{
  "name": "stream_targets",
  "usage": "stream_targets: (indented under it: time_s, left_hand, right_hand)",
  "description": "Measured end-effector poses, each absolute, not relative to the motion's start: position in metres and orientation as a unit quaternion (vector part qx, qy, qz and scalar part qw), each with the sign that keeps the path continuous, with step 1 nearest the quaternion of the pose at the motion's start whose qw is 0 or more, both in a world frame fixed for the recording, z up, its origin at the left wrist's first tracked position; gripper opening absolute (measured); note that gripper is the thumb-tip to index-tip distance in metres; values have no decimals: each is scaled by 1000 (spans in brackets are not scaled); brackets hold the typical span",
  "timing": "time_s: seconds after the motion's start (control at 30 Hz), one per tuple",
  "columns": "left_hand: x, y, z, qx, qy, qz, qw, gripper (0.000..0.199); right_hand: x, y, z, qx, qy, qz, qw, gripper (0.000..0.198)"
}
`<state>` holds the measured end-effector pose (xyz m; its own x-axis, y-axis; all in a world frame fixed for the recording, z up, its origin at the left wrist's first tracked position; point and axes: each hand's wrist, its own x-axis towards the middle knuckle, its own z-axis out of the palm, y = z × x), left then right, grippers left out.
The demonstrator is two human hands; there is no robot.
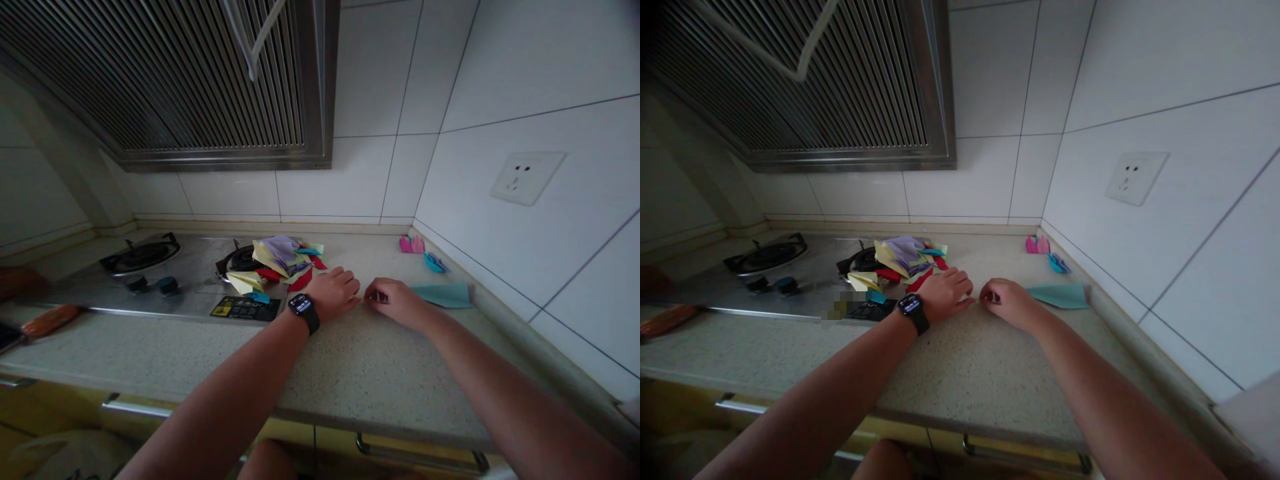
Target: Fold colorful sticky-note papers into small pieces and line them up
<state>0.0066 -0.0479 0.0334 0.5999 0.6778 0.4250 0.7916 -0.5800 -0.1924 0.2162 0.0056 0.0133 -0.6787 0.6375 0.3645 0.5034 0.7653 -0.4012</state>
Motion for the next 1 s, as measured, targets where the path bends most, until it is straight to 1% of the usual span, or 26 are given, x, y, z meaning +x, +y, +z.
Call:
stream_targets:
  time_s: [0.23,0.37,0.5,1.0]
  left_hand:
    - [7,-44,28,-896,-393,-121,168,19]
    - [8,-43,25,-900,-388,-105,169,23]
    - [9,-44,27,-899,-392,-97,166,22]
    - [2,-33,18,-892,-428,-117,88,21]
  right_hand:
    - [213,5,12,-316,-911,149,219,10]
    - [213,5,11,-307,-915,145,218,10]
    - [213,6,9,-311,-914,148,214,10]
    - [215,11,9,-319,-917,151,185,12]
